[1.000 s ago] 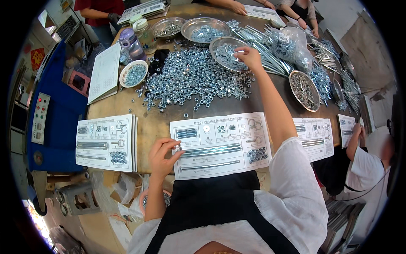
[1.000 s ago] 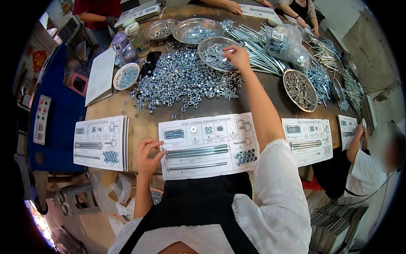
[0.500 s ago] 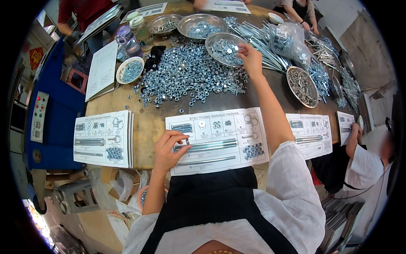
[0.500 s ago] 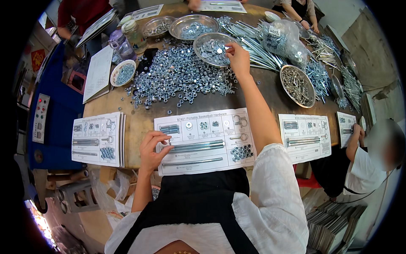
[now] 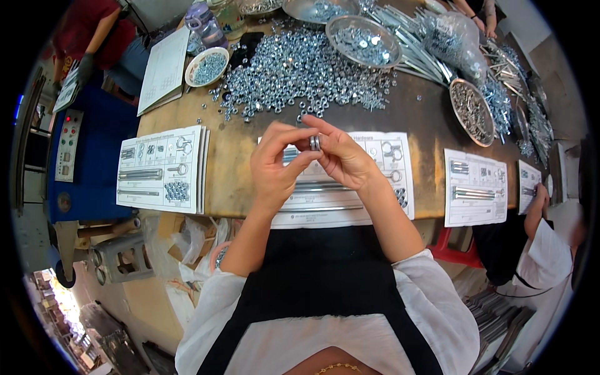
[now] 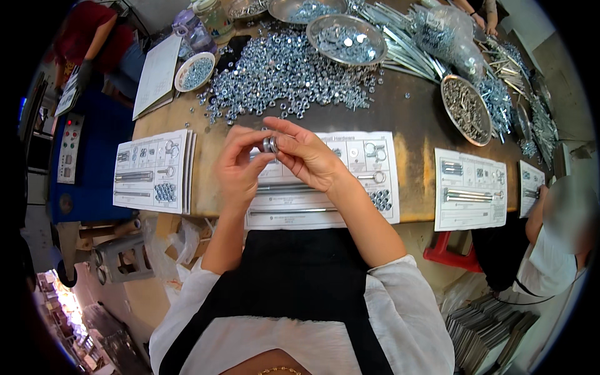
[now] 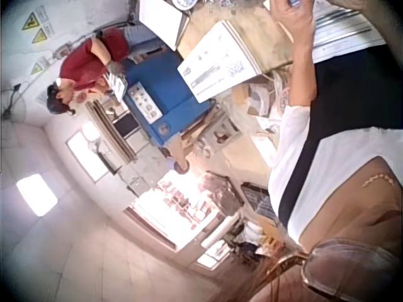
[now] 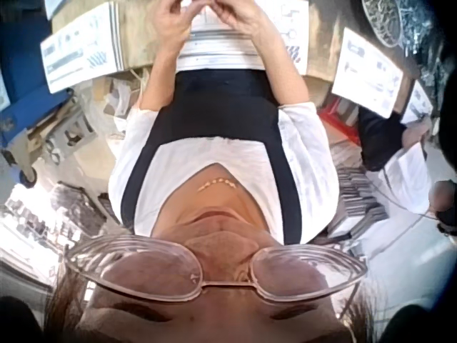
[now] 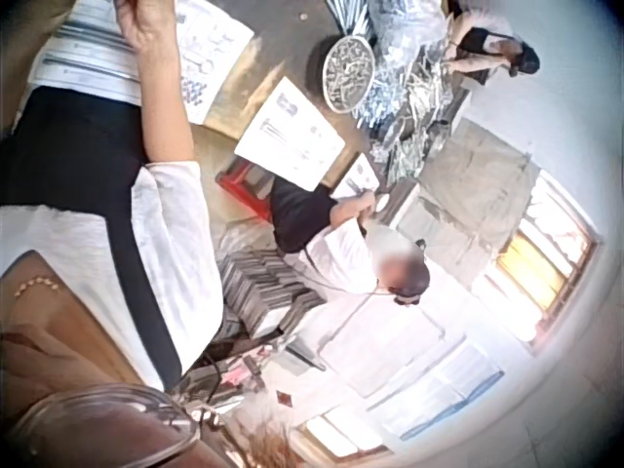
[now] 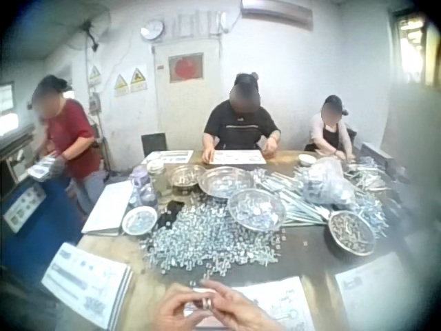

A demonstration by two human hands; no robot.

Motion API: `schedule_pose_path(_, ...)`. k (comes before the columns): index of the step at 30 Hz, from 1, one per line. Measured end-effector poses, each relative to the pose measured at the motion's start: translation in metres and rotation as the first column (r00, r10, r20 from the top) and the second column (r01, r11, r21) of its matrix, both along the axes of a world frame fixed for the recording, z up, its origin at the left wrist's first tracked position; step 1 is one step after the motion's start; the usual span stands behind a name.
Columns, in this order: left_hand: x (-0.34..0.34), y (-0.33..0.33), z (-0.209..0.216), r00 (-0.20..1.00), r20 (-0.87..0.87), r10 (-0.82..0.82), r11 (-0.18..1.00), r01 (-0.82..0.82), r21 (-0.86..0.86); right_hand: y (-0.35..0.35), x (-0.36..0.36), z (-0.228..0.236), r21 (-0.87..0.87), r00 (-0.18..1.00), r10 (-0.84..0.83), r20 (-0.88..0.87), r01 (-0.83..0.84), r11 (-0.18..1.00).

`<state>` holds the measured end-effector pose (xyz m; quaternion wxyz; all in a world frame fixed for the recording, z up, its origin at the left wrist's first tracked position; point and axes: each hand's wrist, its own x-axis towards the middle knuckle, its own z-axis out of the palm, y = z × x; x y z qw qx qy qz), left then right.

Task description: The person sorts small metal fasteners such as nuts, bolts, and washers from a large pile on a table and places them onto printed instruction sheets. The person repeatedly picks up fasteners, aligns them on the sheet, and moves the sheet aside after filling it.

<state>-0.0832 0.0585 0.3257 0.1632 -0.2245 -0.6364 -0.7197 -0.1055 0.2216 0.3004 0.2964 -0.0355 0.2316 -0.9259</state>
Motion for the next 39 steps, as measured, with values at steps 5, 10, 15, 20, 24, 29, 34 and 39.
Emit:
schedule_pose_path(5, 0.013, 0.001, -0.013, 0.997, 0.065, -0.042, 0.997, 0.045, -0.055, -0.002, 0.028, -0.011, 0.015, 0.994, -0.098, 0.054, 0.098, 0.995)
schedule_pose_path(10, 0.018, 0.003, -0.02, 0.993, 0.114, -0.037, 0.989, 0.053, -0.14, 0.004, 0.034, -0.028, 0.007, 0.995, -0.089, 0.039, 0.089, 0.996)
schedule_pose_path(15, 0.014, -0.006, -0.025, 0.982, 0.19, -0.019, 0.94, 0.083, -0.332, 0.016, 0.04, -0.018, 0.467, 0.968, -0.226, -0.107, 0.249, 0.848)
schedule_pose_path(20, 0.003, -0.002, -0.072, 0.976, -0.035, 0.213, 0.455, -0.131, -0.881, 0.061, 0.038, -0.023, 0.594, 0.862, -0.479, -0.165, 0.475, 0.649)
schedule_pose_path(24, 0.014, 0.021, -0.102, 0.906, -0.326, 0.27, 0.133, -0.37, -0.919, 0.081, 0.045, -0.029, 0.596, 0.84, -0.526, -0.132, 0.492, 0.635)
schedule_pose_path(29, 0.018, 0.03, -0.101, 0.883, -0.355, 0.306, 0.012, -0.377, -0.926, 0.086, 0.06, -0.041, 0.594, 0.845, -0.528, -0.083, 0.467, 0.655)
schedule_pose_path(34, 0.034, 0.009, -0.088, 0.894, -0.393, 0.214, 0.116, -0.422, -0.899, 0.106, 0.068, -0.054, 0.602, 0.826, -0.557, -0.092, 0.491, 0.629)
schedule_pose_path(39, 0.034, 0.006, -0.095, 0.923, -0.338, 0.186, 0.236, -0.376, -0.896, 0.137, 0.069, -0.073, 0.587, 0.765, -0.633, -0.116, 0.567, 0.578)
